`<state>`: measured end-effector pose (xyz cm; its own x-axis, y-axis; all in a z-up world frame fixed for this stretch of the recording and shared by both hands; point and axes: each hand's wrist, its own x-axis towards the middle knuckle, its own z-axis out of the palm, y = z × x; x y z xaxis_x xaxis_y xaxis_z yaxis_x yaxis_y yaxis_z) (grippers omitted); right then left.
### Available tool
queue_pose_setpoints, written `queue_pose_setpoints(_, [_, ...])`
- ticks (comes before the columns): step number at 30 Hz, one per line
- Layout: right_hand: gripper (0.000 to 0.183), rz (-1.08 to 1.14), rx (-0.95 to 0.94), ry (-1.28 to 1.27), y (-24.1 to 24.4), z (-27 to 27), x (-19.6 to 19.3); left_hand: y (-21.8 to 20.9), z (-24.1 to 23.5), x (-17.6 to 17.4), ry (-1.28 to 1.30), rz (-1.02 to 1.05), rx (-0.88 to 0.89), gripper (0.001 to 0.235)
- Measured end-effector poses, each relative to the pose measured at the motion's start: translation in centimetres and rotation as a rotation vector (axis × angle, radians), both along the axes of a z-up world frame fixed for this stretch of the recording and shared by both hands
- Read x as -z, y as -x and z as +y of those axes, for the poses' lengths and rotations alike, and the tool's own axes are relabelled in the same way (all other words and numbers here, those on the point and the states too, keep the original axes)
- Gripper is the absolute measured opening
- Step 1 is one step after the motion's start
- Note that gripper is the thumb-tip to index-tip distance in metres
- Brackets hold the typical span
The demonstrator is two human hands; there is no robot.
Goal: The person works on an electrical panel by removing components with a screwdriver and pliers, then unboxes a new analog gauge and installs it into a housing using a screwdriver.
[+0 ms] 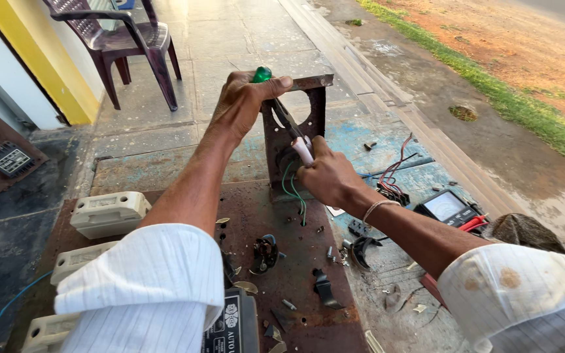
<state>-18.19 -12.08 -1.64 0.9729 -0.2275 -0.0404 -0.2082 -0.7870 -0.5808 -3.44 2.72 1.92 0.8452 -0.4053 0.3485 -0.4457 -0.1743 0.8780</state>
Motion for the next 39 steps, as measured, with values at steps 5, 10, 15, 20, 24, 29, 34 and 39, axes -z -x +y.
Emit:
queue_pose_setpoints(5, [0.039, -0.223, -0.168, 0.462, 0.3, -3.1, 2.0, -0.7, -0.3, -0.1, -0.021, 0.057, -0.029, 0.052])
queue_pose_setpoints(10, [0.035, -0.229, -0.105, 0.521, 4.3, -8.6, 3.0, -2.7, -2.6, 0.6, 0.022, 0.094, -0.018, 0.048])
queue_pose_setpoints(15, [0.039, 0.039, -0.048, 0.349, 4.6, -10.7, 2.0, -3.4, -2.4, 0.4, -0.041, 0.013, 0.109, 0.053])
queue_pose_setpoints(20, [0.047, 0.491, -0.090, -0.343, 5.7, -10.3, 1.5, -2.7, -1.3, -1.0, -0.160, -0.072, 0.071, 0.047])
queue_pose_setpoints(24, [0.059, 0.446, -0.109, -0.844, 6.5, -9.5, -0.2, -3.5, -2.0, -3.2, -0.423, -0.362, 0.179, 0.034])
queue_pose_setpoints(29, [0.055, 0.302, -0.251, -1.183, 4.7, -9.0, -2.4, -2.9, -5.7, -5.9, -0.655, -0.353, 0.253, 0.040])
queue_pose_setpoints(34, [0.059, 0.301, -0.403, -1.425, 2.0, -9.2, -2.5, -0.8, -8.1, -6.4, -0.739, -0.370, 0.103, 0.061])
queue_pose_setpoints(39, [0.059, 0.294, -0.413, -1.420, 1.3, -9.7, -2.5, -2.1, -8.5, -7.8, -0.792, -0.183, 0.144, 0.058])
